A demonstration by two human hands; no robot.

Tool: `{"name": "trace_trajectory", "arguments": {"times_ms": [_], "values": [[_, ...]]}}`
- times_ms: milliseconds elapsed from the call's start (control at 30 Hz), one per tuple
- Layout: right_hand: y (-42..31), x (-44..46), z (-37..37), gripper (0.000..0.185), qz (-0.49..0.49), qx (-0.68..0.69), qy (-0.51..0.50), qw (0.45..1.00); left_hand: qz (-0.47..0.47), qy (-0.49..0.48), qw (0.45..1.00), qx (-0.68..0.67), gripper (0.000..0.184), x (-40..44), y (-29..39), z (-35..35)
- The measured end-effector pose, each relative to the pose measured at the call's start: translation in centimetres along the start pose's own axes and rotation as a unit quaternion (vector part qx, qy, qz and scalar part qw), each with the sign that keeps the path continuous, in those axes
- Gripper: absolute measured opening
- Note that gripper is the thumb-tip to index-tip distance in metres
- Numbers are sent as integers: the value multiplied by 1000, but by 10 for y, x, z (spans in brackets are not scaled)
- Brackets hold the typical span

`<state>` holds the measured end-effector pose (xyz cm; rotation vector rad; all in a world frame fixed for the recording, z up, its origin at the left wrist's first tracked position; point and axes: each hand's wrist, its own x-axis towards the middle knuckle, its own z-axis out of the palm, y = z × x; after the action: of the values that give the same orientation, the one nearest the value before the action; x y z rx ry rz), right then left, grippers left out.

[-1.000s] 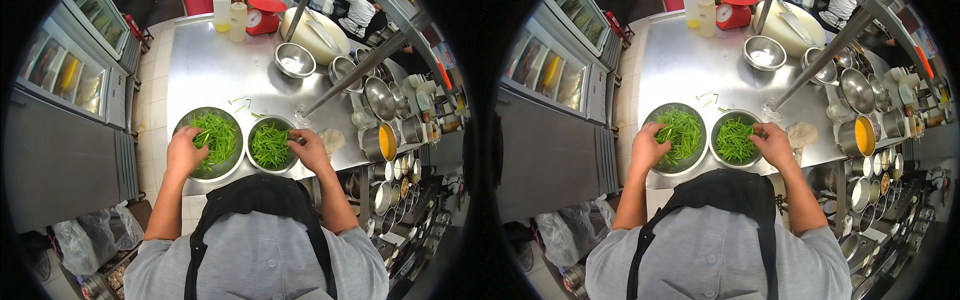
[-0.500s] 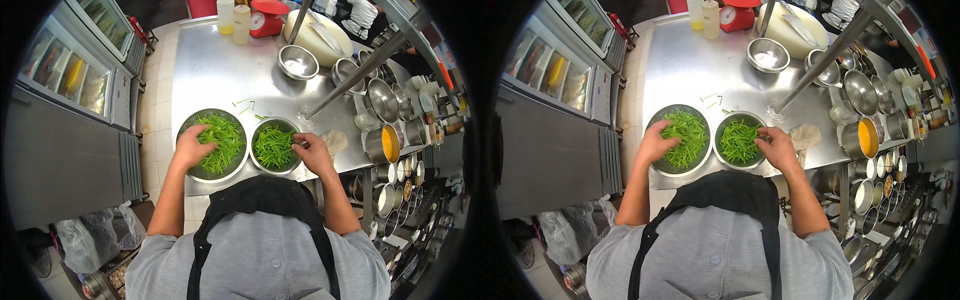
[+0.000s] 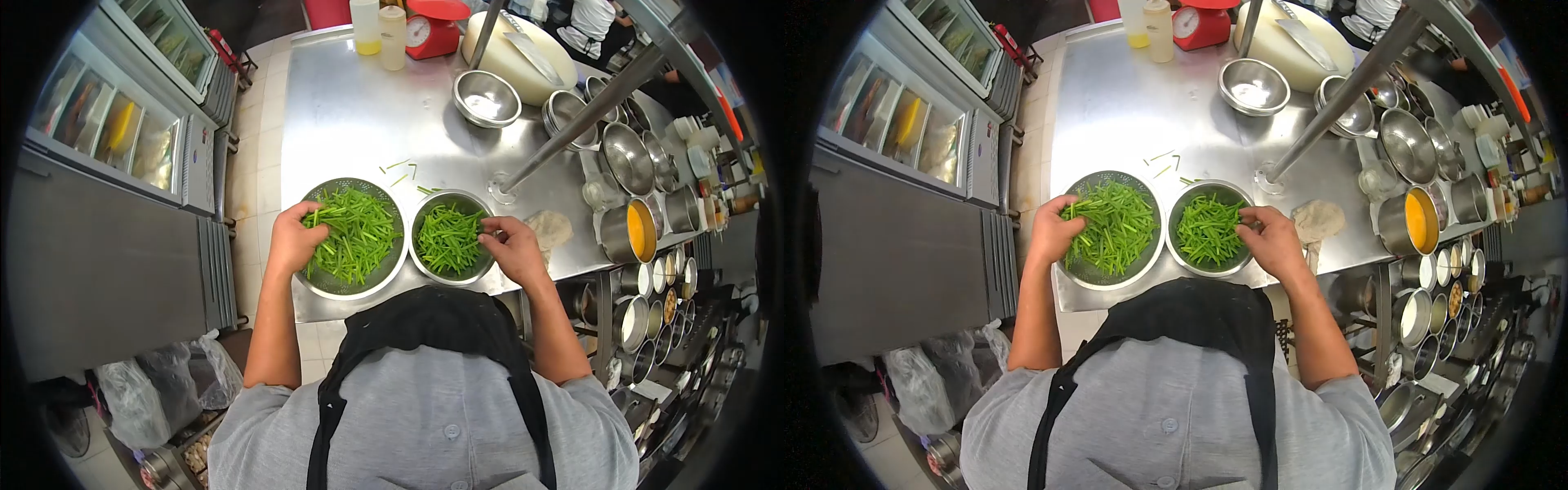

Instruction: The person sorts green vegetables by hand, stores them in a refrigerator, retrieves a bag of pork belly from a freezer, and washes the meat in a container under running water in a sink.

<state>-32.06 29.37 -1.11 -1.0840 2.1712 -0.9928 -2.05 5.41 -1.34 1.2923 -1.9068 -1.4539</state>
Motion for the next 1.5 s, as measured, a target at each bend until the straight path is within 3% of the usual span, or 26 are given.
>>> {"name": "trace_trajectory", "arguments": {"times_ms": [367, 467, 567, 667, 733, 800, 933, 1000, 1067, 1200, 1500], "values": [[6, -6, -7, 31, 35, 4, 9, 999, -10, -30, 991, -134, 27, 4, 21, -1], [5, -8, -7, 32, 34, 4, 12, 999, 3, -62, 984, -170, 28, 4, 42, 17], [4, -6, -7, 31, 27, 5, 16, 999, 39, -170, 969, -177, 28, 6, 66, 53], [0, -4, -6, 36, 54, 76, -24, 995, 88, -204, 968, -117, 30, 7, 81, 101], [-16, -5, -6, 46, 66, 270, -41, 960, 101, -216, 965, -108, 31, 9, 84, 131], [-24, -5, -8, 54, 71, 263, -48, 961, 116, -228, 962, -100, 32, 15, 77, 155], [-15, 0, 0, 41, 12, 273, -28, 962, 120, -311, 942, -48, 37, 23, 70, 172], [-8, 4, -2, 30, 85, 213, -14, 973, 97, -358, 921, -120, 42, 27, 67, 169], [-6, 4, -4, 24, 78, 233, -1, 969, 114, -351, 923, -112, 43, 30, 68, 160], [-1, 2, -12, 23, 84, 204, -2, 975, 46, -332, 941, -50, 39, 29, 77, 144], [-14, -6, -20, 21, 61, 185, 30, 980, 160, -304, 932, -117, 40, 21, 67, 154]]}}
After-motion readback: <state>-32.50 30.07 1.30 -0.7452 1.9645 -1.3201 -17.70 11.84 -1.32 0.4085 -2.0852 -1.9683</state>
